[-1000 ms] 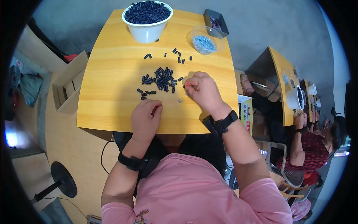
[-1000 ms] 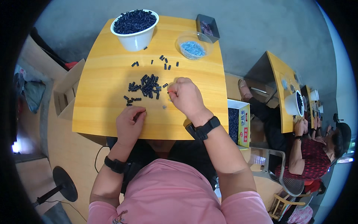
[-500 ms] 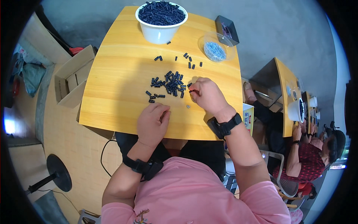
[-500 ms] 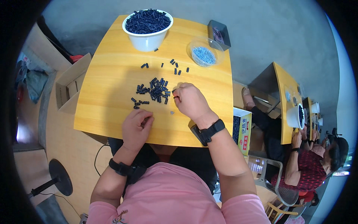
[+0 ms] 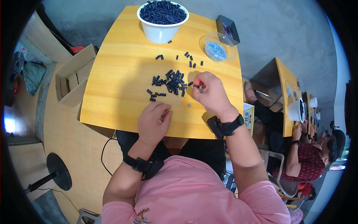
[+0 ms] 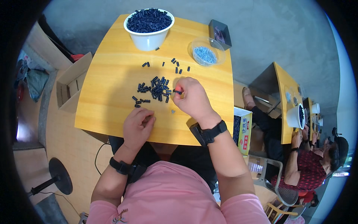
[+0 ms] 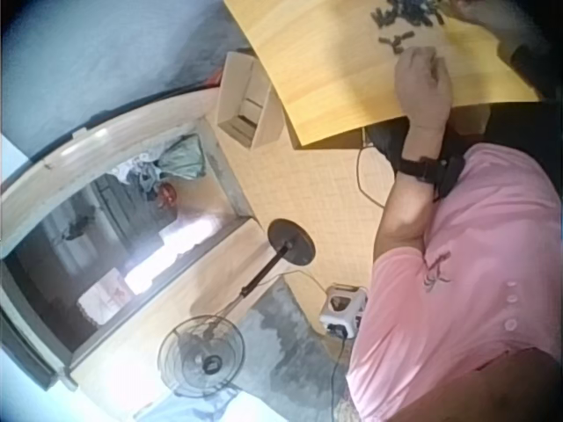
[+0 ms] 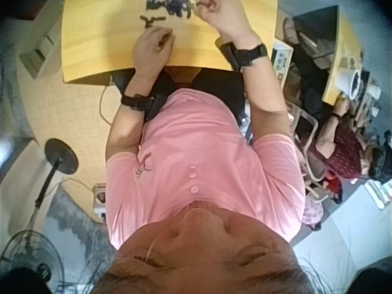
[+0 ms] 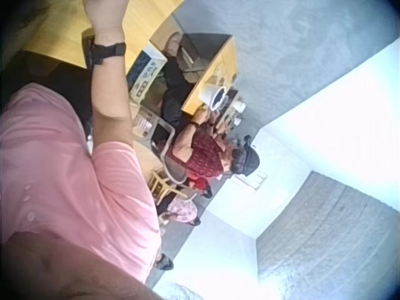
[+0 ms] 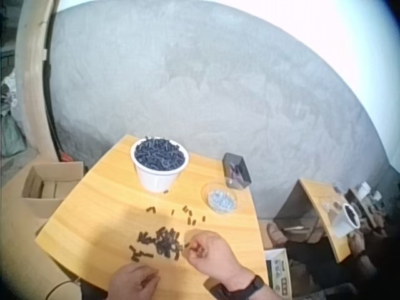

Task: Assemble small black plastic tubes into grey star-shaped connectors at a workstation.

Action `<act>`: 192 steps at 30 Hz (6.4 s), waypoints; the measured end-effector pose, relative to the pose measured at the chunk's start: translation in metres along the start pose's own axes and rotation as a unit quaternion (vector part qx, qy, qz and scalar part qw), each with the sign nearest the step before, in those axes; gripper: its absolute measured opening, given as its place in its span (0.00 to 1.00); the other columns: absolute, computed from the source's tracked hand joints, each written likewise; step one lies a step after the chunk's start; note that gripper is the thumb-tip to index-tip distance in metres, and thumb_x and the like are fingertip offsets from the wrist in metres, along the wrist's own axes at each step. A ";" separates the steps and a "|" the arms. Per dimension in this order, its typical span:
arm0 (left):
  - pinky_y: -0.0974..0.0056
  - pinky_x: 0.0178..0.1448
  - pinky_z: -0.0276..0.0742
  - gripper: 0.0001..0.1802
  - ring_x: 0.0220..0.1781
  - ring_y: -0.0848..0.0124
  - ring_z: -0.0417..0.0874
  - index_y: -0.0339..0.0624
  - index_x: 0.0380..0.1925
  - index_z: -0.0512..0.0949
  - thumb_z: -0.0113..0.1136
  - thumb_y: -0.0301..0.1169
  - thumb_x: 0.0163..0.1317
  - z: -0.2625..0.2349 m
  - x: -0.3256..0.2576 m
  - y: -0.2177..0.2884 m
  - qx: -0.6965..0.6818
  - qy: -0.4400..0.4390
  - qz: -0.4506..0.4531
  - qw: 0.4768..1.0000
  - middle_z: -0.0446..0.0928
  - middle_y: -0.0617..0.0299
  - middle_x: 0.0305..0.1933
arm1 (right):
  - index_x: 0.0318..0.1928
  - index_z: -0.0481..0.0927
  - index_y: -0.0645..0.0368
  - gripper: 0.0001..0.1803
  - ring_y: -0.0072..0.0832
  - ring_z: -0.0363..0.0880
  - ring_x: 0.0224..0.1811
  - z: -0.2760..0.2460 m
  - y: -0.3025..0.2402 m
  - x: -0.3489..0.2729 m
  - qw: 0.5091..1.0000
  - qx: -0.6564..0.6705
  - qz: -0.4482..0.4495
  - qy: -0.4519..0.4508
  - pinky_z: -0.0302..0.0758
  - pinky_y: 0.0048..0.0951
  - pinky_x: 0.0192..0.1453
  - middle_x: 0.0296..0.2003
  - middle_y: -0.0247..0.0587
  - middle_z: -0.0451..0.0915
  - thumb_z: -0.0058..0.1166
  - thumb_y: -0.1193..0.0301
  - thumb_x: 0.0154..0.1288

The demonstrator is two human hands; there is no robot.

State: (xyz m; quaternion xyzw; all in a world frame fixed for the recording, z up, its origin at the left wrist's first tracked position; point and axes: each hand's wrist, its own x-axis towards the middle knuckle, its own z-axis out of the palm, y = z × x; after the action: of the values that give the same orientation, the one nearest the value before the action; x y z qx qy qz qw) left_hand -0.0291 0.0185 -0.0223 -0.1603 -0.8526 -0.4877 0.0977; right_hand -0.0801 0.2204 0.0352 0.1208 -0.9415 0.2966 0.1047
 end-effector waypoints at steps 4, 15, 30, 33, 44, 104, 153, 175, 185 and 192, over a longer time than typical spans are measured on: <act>0.69 0.34 0.77 0.09 0.31 0.67 0.80 0.37 0.33 0.79 0.63 0.22 0.49 -0.002 -0.001 0.000 -0.054 -0.004 -0.036 0.998 0.76 0.57 0.34 | 0.27 0.73 0.62 0.08 0.21 0.71 0.24 -0.003 -0.005 -0.023 0.969 0.167 0.183 -0.010 0.70 0.21 0.31 0.22 0.35 0.72 0.60 0.78 0.48; 0.73 0.42 0.75 0.08 0.37 0.77 0.78 0.36 0.37 0.79 0.60 0.20 0.56 -0.009 -0.012 0.027 -0.208 0.009 -0.088 0.974 0.77 0.63 0.38 | 0.38 0.78 0.63 0.06 0.12 0.73 0.28 0.005 -0.040 -0.058 0.827 0.502 0.236 -0.093 0.71 0.15 0.31 0.28 0.28 0.78 0.57 0.79 0.59; 0.74 0.38 0.76 0.09 0.34 0.76 0.80 0.37 0.39 0.77 0.61 0.25 0.58 -0.023 -0.018 0.044 -0.452 -0.107 -0.248 0.850 0.80 0.62 0.34 | 0.37 0.81 0.63 0.06 0.14 0.71 0.28 0.001 -0.056 -0.078 0.928 0.354 0.102 -0.052 0.68 0.16 0.31 0.27 0.31 0.76 0.58 0.80 0.57; 0.74 0.37 0.76 0.09 0.34 0.76 0.81 0.37 0.39 0.77 0.61 0.25 0.58 -0.028 -0.019 0.042 -0.485 -0.135 -0.290 0.814 0.80 0.62 0.34 | 0.37 0.81 0.62 0.08 0.15 0.70 0.27 -0.004 -0.061 -0.081 0.942 0.328 0.072 -0.013 0.67 0.17 0.31 0.26 0.30 0.75 0.58 0.81 0.55; 0.76 0.36 0.76 0.09 0.33 0.78 0.80 0.38 0.38 0.77 0.62 0.26 0.57 -0.029 -0.022 0.043 -0.548 -0.158 -0.373 0.732 0.79 0.64 0.34 | 0.37 0.77 0.60 0.14 0.38 0.75 0.34 -0.015 -0.073 -0.085 0.979 0.175 -0.100 -0.019 0.73 0.30 0.38 0.30 0.43 0.75 0.60 0.82 0.47; 0.78 0.37 0.72 0.10 0.31 0.83 0.76 0.40 0.38 0.80 0.61 0.33 0.60 -0.022 -0.034 0.033 -0.538 -0.135 -0.330 0.764 0.80 0.68 0.32 | 0.34 0.80 0.62 0.07 0.20 0.70 0.23 0.005 -0.062 -0.095 0.971 0.240 -0.004 -0.006 0.67 0.19 0.28 0.25 0.36 0.75 0.58 0.82 0.53; 0.74 0.36 0.77 0.10 0.30 0.78 0.79 0.35 0.39 0.79 0.59 0.30 0.61 -0.024 -0.019 0.013 -0.477 -0.099 -0.382 0.785 0.80 0.62 0.33 | 0.27 0.79 0.63 0.03 0.42 0.77 0.29 0.005 -0.010 -0.071 0.993 0.049 0.103 0.016 0.73 0.35 0.33 0.26 0.48 0.77 0.57 0.77 0.50; 0.74 0.38 0.79 0.13 0.32 0.77 0.80 0.33 0.40 0.78 0.63 0.31 0.58 -0.025 -0.021 0.009 -0.514 -0.102 -0.388 0.759 0.78 0.62 0.33 | 0.27 0.80 0.59 0.03 0.42 0.78 0.32 0.018 -0.009 -0.051 0.991 -0.117 0.066 0.013 0.76 0.38 0.37 0.26 0.46 0.78 0.54 0.75 0.50; 0.74 0.37 0.78 0.14 0.31 0.78 0.79 0.33 0.40 0.78 0.63 0.31 0.58 -0.023 -0.023 0.012 -0.501 -0.096 -0.379 0.772 0.78 0.62 0.31 | 0.27 0.80 0.58 0.03 0.40 0.78 0.33 0.023 -0.007 -0.050 0.988 -0.147 0.045 0.005 0.76 0.38 0.37 0.26 0.45 0.78 0.55 0.74 0.51; 0.74 0.39 0.78 0.12 0.33 0.77 0.80 0.36 0.40 0.78 0.63 0.30 0.58 -0.021 -0.025 0.012 -0.471 -0.107 -0.368 0.795 0.80 0.62 0.34 | 0.27 0.81 0.58 0.03 0.40 0.77 0.33 0.017 -0.004 -0.052 0.991 -0.126 0.041 0.013 0.76 0.37 0.37 0.26 0.44 0.78 0.55 0.74 0.50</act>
State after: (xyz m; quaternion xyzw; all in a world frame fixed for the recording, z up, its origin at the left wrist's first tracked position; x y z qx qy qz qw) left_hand -0.0018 0.0018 -0.0106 0.0879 -0.5177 -0.8076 -0.2682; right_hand -0.0317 0.2159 0.0098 0.0639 -0.9741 0.1815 0.1188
